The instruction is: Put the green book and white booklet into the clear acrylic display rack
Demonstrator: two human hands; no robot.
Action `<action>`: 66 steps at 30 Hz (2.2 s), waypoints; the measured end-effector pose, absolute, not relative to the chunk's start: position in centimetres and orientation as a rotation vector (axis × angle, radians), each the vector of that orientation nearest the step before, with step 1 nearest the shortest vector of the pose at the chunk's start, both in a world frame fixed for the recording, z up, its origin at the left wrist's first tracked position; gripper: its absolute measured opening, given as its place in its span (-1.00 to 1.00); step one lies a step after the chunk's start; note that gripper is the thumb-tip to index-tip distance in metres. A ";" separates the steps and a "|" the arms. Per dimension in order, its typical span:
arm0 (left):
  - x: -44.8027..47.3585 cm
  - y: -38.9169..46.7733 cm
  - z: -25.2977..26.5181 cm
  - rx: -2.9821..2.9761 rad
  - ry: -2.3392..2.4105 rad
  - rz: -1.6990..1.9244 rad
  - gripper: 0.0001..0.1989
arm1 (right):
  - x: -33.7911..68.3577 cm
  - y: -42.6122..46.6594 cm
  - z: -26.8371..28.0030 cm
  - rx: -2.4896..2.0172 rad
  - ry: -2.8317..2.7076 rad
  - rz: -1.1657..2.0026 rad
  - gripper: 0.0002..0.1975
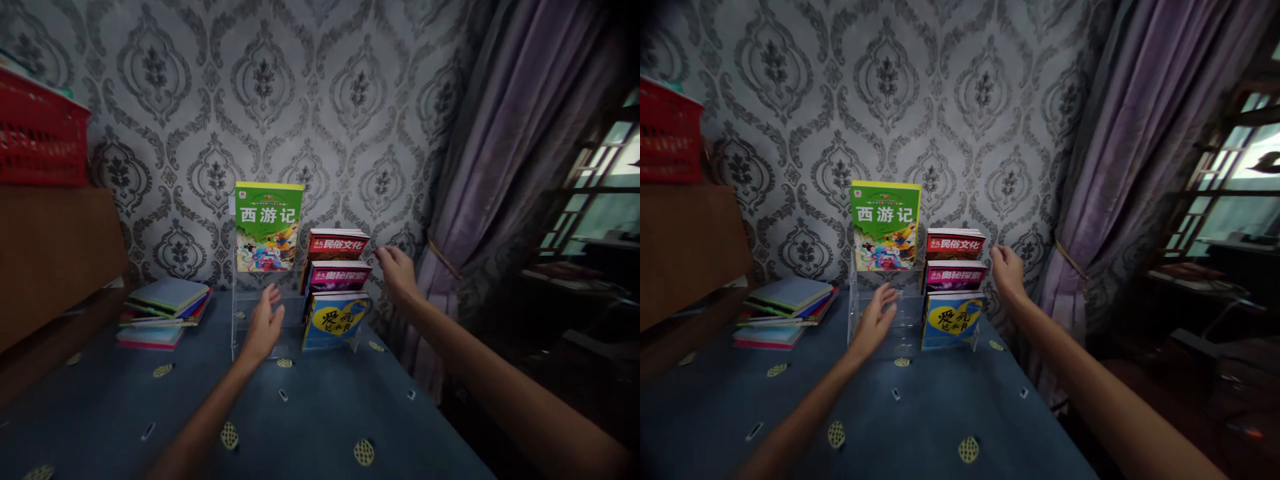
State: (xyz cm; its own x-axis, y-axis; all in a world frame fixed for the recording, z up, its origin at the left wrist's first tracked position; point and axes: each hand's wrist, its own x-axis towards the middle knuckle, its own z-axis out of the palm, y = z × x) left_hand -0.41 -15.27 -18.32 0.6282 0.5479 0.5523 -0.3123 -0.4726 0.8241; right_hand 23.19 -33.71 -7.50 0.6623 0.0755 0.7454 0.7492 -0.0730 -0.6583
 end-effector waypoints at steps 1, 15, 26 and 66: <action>-1.8 -15.2 -18.8 1.821 0.187 1.032 -0.54 | 21.9 -34.0 -7.9 -1.591 -0.722 -0.709 -0.69; -12.7 -11.1 -26.6 1.905 0.501 1.033 -0.75 | 10.5 -33.1 -15.5 -1.639 -1.304 -0.721 -0.80; -12.2 -8.3 -29.9 1.597 0.632 0.966 -0.70 | 1.7 -26.5 -26.2 -1.722 -1.652 0.092 -0.74; -15.8 7.1 -19.6 3.053 1.124 0.370 -0.37 | -0.1 -23.2 -29.8 -1.450 -1.633 0.428 -0.78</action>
State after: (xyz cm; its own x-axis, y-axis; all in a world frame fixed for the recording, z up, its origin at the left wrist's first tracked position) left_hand -15.80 7.06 -19.55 0.7398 0.6226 0.2551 0.6525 -0.7564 -0.0458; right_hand -0.10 -23.23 -29.80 0.0739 0.9218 0.3804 0.6169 0.2575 -0.7437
